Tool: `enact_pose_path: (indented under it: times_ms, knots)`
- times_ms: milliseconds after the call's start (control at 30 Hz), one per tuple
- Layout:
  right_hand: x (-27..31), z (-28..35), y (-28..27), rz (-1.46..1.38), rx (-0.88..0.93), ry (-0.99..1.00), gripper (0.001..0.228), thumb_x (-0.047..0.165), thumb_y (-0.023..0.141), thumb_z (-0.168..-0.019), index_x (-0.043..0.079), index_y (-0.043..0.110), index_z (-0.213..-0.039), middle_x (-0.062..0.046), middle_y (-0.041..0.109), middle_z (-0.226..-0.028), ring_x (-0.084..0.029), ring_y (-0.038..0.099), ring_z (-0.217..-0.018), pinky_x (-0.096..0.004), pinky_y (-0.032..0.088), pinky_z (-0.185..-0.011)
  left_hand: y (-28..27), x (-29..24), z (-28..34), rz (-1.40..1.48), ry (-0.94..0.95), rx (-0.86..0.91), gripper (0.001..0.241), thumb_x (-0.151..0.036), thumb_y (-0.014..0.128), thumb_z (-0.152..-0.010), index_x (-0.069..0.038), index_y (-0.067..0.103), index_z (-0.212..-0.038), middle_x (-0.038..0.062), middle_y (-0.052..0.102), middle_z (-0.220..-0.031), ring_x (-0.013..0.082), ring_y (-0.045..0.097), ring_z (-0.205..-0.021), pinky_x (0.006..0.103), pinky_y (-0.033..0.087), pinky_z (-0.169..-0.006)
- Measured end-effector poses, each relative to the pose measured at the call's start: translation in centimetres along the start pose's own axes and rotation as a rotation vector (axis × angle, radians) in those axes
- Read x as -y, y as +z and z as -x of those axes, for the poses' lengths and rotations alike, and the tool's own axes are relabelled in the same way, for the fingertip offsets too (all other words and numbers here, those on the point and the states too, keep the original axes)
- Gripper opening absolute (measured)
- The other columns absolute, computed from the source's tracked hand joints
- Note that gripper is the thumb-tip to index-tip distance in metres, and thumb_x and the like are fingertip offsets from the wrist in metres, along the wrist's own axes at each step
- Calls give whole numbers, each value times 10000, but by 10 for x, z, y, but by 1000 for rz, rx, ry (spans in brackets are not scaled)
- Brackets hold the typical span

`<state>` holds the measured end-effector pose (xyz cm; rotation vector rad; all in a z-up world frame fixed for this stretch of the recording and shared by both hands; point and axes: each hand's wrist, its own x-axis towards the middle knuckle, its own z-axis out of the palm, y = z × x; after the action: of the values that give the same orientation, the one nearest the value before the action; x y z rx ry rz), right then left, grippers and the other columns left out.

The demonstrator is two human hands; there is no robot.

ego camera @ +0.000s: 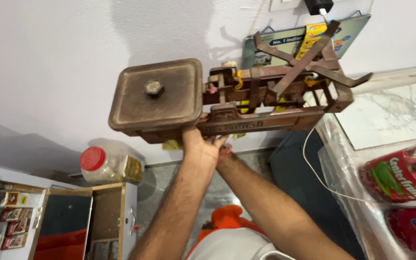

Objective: The person wipes a countertop with a yellow cloth, then cleans a metal bowl and a mechanical balance scale. The person moves items aside to reach the work areas and wipes different parts of the objects.

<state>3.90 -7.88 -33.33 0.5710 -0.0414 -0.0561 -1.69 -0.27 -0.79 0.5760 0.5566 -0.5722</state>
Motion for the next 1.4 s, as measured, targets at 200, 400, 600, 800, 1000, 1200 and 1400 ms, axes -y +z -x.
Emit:
enact_pose_path:
  times_ms: [200,400,600,800,1000,1200,1400]
  knots:
    - [-1,69,75,1132,77,229,175,125,533,-1158,15,561,-1291,-145,624,-1313,-285,587,-1211,-431,475,-1107,-7,-11,-5,-14,3,-34,282,-398,669,-831,-132,586,-871,120,613,-1172,417,567,-1223,748,498,-965]
    - [26,148,205,626,-36,-276,371,296,534,-1091,-6,645,-1277,-178,678,-1290,-349,639,-1198,-484,482,-1098,1,-20,14,-21,30,-91,278,-345,623,-867,-97,513,-806,137,598,-1189,401,576,-1221,772,462,-935]
    - [15,163,257,623,-184,-423,452,328,494,-1023,6,615,-1315,-190,641,-1383,-367,593,-1297,-536,414,-1182,12,-12,12,-40,16,-62,285,-348,638,-886,-100,503,-845,183,565,-1250,422,568,-1272,761,465,-954]
    - [-4,167,269,674,-174,-581,480,395,476,-1004,18,627,-1261,-186,669,-1294,-373,611,-1213,-558,436,-1105,22,0,-8,-59,-46,-40,280,-365,625,-851,-103,533,-888,162,589,-1288,453,546,-1276,804,440,-966]
    - [11,210,296,1177,-313,-842,300,158,481,-1059,-18,633,-1250,-184,704,-1187,-335,712,-1051,-471,617,-933,22,1,-13,-101,-56,-20,319,-406,625,-815,-121,565,-946,144,598,-1356,468,543,-1289,813,428,-971]
    - [-2,259,400,1690,-421,-1166,220,92,491,-1028,3,623,-1180,-119,707,-1080,-233,723,-955,-359,625,-818,30,-7,5,-62,-56,-30,348,-376,651,-830,-104,572,-1033,174,583,-1377,466,560,-1291,765,478,-916]
    - [5,319,562,2170,-133,-1296,199,-31,614,-1071,-9,635,-1268,-71,714,-1198,-182,722,-1076,-324,609,-954,45,-2,26,-26,-64,5,244,-219,617,-826,-99,612,-1039,168,614,-1371,446,616,-1288,759,506,-910]
